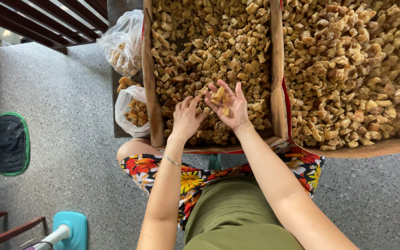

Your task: The person repeatedly scoops dried fruit pieces from a large cardboard box with both hands, sifts them, and returns them to the same box. The person also transfers some pieces into a plastic bag placed beside the box.

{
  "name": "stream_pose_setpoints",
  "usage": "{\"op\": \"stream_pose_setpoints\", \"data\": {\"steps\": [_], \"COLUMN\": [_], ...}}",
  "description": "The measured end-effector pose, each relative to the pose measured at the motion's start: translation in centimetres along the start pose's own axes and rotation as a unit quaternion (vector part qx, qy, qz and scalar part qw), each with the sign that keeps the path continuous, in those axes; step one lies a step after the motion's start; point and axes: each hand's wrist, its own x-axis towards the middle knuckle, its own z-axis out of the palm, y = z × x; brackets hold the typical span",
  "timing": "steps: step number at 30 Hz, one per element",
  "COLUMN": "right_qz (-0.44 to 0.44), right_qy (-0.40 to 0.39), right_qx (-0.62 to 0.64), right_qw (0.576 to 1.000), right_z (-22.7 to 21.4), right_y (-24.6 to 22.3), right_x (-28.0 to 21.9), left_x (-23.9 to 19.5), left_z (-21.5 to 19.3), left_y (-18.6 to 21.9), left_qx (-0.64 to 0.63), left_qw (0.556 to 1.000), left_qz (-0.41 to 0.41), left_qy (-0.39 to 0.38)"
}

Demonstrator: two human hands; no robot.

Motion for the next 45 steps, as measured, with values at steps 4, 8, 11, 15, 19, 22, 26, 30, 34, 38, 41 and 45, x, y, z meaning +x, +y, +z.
{"op": "stream_pose_setpoints", "data": {"steps": [4,8,11,15,19,22,26,30,34,38,41,45], "right_qz": [-0.04,-0.042,-0.037,-0.045,-0.005,0.004,0.04,0.035,0.06,0.046,0.033,0.039], "right_qy": [-0.019,0.035,0.012,0.036,0.044,0.098,0.054,0.023,0.058,-0.007,-0.021,0.023], "right_qx": [0.052,0.026,0.023,0.014,-0.039,-0.108,-0.103,-0.061,-0.074,-0.049,-0.032,-0.065], "right_qw": [0.998,0.998,0.999,0.998,0.998,0.989,0.992,0.997,0.994,0.998,0.999,0.997], "right_z": [-1.7,-4.4,-5.9,-5.2,-1.6,-0.1,-1.1,-2.3,-1.6,-2.7,-3.8,-2.9], "right_y": [-0.5,-0.7,-0.7,-0.4,-0.4,-0.1,-0.1,-0.1,-0.1,0.0,0.1,0.2], "right_x": [0.8,1.7,2.1,1.6,0.6,0.5,0.7,0.9,1.0,1.0,1.4,1.2], "left_x": [-0.4,-1.1,-1.5,-0.4,1.0,2.2,3.8,4.6,4.6,4.0,4.6,4.0], "left_z": [1.1,2.7,3.2,2.0,-2.0,-4.5,-5.5,-5.8,-5.1,-5.2,-5.4,-6.0], "left_y": [1.6,0.9,-1.1,-3.0,-1.2,1.8,5.4,6.5,5.9,4.9,5.2,6.4], "left_qx": [0.07,0.014,-0.101,-0.25,-0.369,-0.382,-0.327,-0.248,-0.276,-0.322,-0.287,-0.397], "left_qw": [0.996,0.997,0.99,0.963,0.912,0.902,0.932,0.948,0.944,0.939,0.956,0.907], "left_qz": [0.001,-0.021,-0.042,-0.069,-0.15,-0.136,-0.005,0.042,0.112,-0.016,0.023,-0.027], "left_qy": [-0.059,-0.068,-0.09,-0.068,-0.1,-0.146,-0.157,-0.195,-0.143,-0.119,-0.05,-0.137]}}
